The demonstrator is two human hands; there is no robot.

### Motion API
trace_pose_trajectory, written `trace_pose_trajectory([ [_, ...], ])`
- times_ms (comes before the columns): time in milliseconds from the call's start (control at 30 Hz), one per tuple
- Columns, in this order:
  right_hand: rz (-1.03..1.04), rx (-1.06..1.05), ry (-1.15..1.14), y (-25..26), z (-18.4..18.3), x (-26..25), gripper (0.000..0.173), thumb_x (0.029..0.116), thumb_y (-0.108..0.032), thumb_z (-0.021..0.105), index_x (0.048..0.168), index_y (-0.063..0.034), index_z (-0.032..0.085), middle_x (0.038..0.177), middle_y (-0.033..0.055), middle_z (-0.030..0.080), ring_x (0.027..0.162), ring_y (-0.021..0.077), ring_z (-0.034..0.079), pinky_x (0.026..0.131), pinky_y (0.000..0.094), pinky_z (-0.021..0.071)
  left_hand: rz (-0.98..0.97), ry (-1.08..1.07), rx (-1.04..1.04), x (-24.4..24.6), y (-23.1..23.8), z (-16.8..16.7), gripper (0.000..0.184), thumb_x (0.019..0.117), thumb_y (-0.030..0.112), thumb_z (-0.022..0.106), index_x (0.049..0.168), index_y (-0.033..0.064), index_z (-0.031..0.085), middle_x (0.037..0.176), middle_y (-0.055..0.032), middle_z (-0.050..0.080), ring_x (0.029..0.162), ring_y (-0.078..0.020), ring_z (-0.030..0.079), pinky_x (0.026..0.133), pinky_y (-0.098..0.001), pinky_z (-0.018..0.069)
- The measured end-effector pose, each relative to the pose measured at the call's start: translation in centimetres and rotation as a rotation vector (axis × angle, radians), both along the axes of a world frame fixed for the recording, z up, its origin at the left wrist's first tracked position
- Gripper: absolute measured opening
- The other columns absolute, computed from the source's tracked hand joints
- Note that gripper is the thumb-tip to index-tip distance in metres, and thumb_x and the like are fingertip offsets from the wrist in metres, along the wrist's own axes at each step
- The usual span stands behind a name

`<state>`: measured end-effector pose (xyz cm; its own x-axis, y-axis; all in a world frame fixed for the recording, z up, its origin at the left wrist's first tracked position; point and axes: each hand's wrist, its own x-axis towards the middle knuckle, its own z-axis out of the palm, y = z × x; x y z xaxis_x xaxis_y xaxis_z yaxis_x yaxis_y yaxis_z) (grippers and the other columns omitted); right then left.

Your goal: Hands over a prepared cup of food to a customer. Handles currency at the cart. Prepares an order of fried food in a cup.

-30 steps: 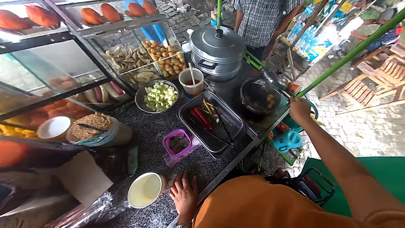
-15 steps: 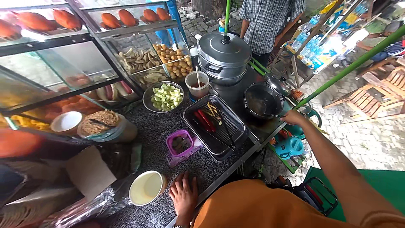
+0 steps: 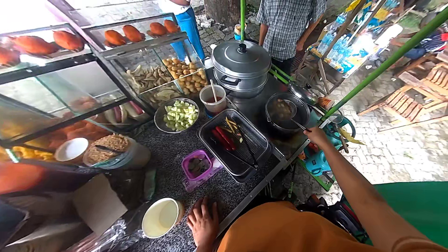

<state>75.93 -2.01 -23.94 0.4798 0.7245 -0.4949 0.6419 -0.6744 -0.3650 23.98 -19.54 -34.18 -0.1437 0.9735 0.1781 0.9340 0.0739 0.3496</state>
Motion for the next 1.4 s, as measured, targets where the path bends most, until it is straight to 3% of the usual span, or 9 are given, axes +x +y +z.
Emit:
trace_pose_trajectory([
  [367, 0.070, -0.060, -0.031, 1.0, 0.5, 0.6, 0.042, 0.1069, -0.035, 0.054, 0.125, 0.0008, 0.068, 0.119, 0.0245, 0.068, 0.107, 0.0362, 0.067, 0.096, 0.0559, 0.0495, -0.003, -0.003, 0.005, -0.1, -0.1, 0.2, 0.058, 0.1000, 0.047, 0.045, 0.133, 0.0039, 0.065, 0.136, -0.0283, 0.059, 0.128, -0.0550, 0.051, 0.104, -0.0714, 0.0345],
  [467, 0.121, -0.081, -0.165, 0.9, 2.5, -1.4, 0.037, 0.1064, -0.028, 0.054, 0.123, 0.0010, 0.069, 0.128, 0.0248, 0.066, 0.126, 0.0404, 0.061, 0.105, 0.0614, 0.0449, -0.005, 0.003, 0.012, -0.1, -0.2, 0.1, 0.058, 0.1001, 0.046, 0.044, 0.133, 0.0040, 0.065, 0.136, -0.0282, 0.059, 0.128, -0.0544, 0.052, 0.104, -0.0707, 0.0348],
  [633, 0.293, 0.004, -0.400, -0.5, 6.1, -2.0, 0.033, 0.1039, -0.016, 0.057, 0.135, -0.0051, 0.065, 0.135, 0.0230, 0.064, 0.125, 0.0443, 0.060, 0.103, 0.0647, 0.0449, 0.000, -0.003, -0.005, -0.3, -0.2, 0.1, 0.057, 0.1002, 0.047, 0.045, 0.134, 0.0048, 0.065, 0.137, -0.0276, 0.059, 0.130, -0.0541, 0.051, 0.105, -0.0704, 0.0342],
  [800, 0.331, 0.257, -0.603, 0.2, 4.9, 2.2, 0.035, 0.0948, 0.001, 0.064, 0.129, -0.0028, 0.068, 0.131, 0.0267, 0.062, 0.121, 0.0498, 0.057, 0.101, 0.0668, 0.0426, -0.007, -0.011, -0.026, -0.4, -0.3, 0.0, 0.056, 0.1008, 0.045, 0.047, 0.135, 0.0033, 0.064, 0.137, -0.0300, 0.058, 0.128, -0.0577, 0.050, 0.105, -0.0729, 0.0333],
  [900, 0.290, 0.126, -0.610, 1.3, 5.5, 2.8, 0.036, 0.0964, 0.006, 0.057, 0.132, 0.0034, 0.064, 0.138, 0.0299, 0.057, 0.128, 0.0509, 0.053, 0.106, 0.0665, 0.0392, -0.005, -0.001, -0.023, -0.5, -0.4, -0.1, 0.057, 0.1007, 0.046, 0.046, 0.135, 0.0041, 0.063, 0.138, -0.0290, 0.058, 0.129, -0.0569, 0.050, 0.105, -0.0722, 0.0334],
  [1033, 0.209, -0.067, -0.541, 0.6, 7.8, 1.6, 0.019, 0.0949, -0.006, 0.064, 0.105, 0.0093, 0.070, 0.115, 0.0314, 0.068, 0.108, 0.0507, 0.066, 0.085, 0.0684, 0.0504, 0.001, 0.009, -0.010, -0.4, -0.3, -0.2, 0.057, 0.1005, 0.047, 0.045, 0.134, 0.0050, 0.064, 0.137, -0.0285, 0.059, 0.129, -0.0560, 0.050, 0.105, -0.0720, 0.0334],
  [1133, 0.186, -0.115, -0.422, 0.1, 8.0, 1.9, 0.029, 0.0925, -0.020, 0.074, 0.099, 0.0083, 0.070, 0.107, 0.0312, 0.069, 0.104, 0.0503, 0.067, 0.084, 0.0700, 0.0502, 0.000, 0.013, -0.012, -0.4, -0.3, -0.1, 0.057, 0.1004, 0.047, 0.046, 0.134, 0.0050, 0.064, 0.136, -0.0287, 0.059, 0.128, -0.0560, 0.051, 0.105, -0.0717, 0.0337],
  [1267, 0.175, -0.186, -0.121, 1.2, 3.2, 3.6, 0.044, 0.0986, -0.036, 0.070, 0.109, 0.0064, 0.071, 0.104, 0.0258, 0.070, 0.093, 0.0374, 0.069, 0.087, 0.0568, 0.0545, -0.001, 0.015, 0.003, -0.5, -0.2, -0.3, 0.058, 0.1001, 0.048, 0.046, 0.133, 0.0047, 0.065, 0.136, -0.0288, 0.059, 0.128, -0.0558, 0.050, 0.104, -0.0715, 0.0335],
  [1400, -0.028, -0.117, 0.136, 1.0, 1.4, 2.1, 0.040, 0.1028, -0.038, 0.064, 0.110, 0.0009, 0.068, 0.081, 0.0063, 0.061, 0.060, 0.0086, 0.050, 0.058, 0.0262, 0.0442, -0.004, 0.010, 0.007, -0.5, -0.2, -0.2, 0.058, 0.0999, 0.048, 0.045, 0.133, 0.0051, 0.065, 0.135, -0.0283, 0.059, 0.128, -0.0559, 0.051, 0.104, -0.0717, 0.0338],
])
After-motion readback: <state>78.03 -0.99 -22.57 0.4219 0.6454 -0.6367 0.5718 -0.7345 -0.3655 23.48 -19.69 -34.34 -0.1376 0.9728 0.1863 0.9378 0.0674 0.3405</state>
